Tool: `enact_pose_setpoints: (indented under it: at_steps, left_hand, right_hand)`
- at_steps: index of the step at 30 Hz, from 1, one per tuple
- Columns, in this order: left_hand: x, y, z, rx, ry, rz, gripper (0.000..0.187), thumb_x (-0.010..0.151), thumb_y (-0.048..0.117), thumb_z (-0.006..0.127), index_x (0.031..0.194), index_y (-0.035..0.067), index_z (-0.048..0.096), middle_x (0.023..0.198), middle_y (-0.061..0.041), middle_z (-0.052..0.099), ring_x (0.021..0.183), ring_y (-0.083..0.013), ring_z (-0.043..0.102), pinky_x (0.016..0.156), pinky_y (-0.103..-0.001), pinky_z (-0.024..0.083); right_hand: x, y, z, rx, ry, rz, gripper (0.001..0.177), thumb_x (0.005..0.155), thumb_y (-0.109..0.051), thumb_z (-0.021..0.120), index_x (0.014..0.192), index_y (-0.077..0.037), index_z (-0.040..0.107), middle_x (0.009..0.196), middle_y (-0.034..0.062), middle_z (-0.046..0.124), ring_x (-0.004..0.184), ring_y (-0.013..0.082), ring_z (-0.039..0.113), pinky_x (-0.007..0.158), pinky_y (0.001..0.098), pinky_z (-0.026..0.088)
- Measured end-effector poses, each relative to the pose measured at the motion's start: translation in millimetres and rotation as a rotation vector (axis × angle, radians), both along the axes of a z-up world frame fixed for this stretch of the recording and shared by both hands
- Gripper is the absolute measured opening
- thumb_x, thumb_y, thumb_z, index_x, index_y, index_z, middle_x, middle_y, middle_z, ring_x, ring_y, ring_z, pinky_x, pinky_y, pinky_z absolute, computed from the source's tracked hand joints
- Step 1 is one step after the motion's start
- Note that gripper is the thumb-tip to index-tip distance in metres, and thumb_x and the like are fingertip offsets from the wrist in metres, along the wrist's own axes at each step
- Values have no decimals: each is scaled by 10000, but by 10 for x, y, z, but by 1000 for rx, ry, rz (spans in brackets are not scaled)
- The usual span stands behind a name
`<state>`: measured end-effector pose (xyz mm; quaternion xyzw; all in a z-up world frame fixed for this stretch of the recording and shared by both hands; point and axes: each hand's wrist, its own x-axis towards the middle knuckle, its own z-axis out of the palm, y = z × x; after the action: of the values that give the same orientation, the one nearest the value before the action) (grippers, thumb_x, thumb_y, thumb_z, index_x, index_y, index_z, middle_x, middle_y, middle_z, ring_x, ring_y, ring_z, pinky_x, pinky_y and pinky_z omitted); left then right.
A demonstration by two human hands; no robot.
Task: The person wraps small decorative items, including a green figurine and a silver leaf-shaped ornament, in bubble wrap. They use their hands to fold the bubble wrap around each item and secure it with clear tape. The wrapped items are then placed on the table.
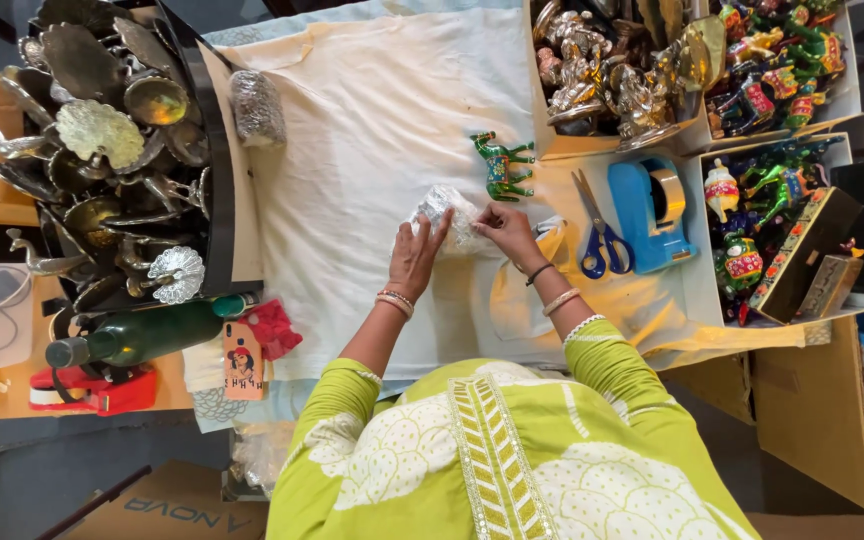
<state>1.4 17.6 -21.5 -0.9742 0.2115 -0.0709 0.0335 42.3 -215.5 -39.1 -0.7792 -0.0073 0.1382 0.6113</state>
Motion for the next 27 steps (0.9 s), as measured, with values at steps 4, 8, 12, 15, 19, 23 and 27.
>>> enact_pose_setpoints:
  at_steps: [4, 8, 12, 15, 19, 23, 27]
  left_hand:
    - [126, 137, 91, -87, -22, -29, 1074, 751, 24, 804, 1670, 287, 314, 1256, -81, 549, 948, -273, 519, 877, -358, 509]
    - [319, 268, 457, -377, 219, -70, 958, 676, 77, 824, 1547, 249, 462, 1134, -90, 594, 912, -327, 524, 848, -409, 522]
    - [371, 483, 700, -503, 514, -16, 856, 683, 142, 854, 1471, 219, 529, 1091, -96, 622, 947, -330, 541, 869, -418, 519]
    - [376, 838, 459, -679, 617, -7, 831, 731, 149, 848, 1492, 166, 515, 1109, -125, 659, 999, -304, 606, 896, -409, 529]
    - [425, 1090, 830, -902, 761, 158, 871, 717, 171, 836, 1504, 123, 466, 988, -149, 702, 891, -256, 683, 817, -386, 557]
    - [432, 1441, 894, -1035, 842, 422, 707, 694, 193, 842, 1327, 67, 553, 879, -119, 730, 776, -184, 723, 706, -344, 591]
    - [453, 1796, 682, -1091, 802, 473, 462, 709, 206, 836, 1110, 7, 723, 924, -106, 777, 812, -160, 749, 740, -320, 608]
  right_hand:
    - [71, 38, 141, 68, 54, 15, 168, 917, -117, 787, 890, -15, 656, 856, 9, 709, 801, 54, 646, 717, 241, 551]
    - [175, 106, 367, 52, 73, 21, 172, 935, -156, 754, 1029, -46, 662, 774, -16, 631, 698, 52, 577, 633, 225, 500]
    - [355, 176, 268, 159, 97, 113, 235, 1017, -276, 634, 1098, -63, 690, 787, -40, 608, 672, 48, 536, 618, 215, 485]
    - [447, 323, 252, 189, 169, 213, 358, 1054, -395, 560, 1074, -64, 694, 801, -39, 618, 679, 59, 562, 648, 226, 496]
    - [503, 633, -31, 226, 253, 294, 434, 1079, -462, 541, 1021, -46, 649, 798, -24, 600, 701, 75, 582, 675, 245, 504]
    - [559, 1081, -90, 368, 365, 330, 425, 1065, -477, 541, 1062, -65, 645, 810, -26, 579, 719, 85, 560, 685, 251, 500]
    - [690, 1553, -141, 324, 400, 327, 374, 1044, -438, 564, 1123, -87, 665, 824, -25, 590, 709, 84, 550, 658, 256, 494]
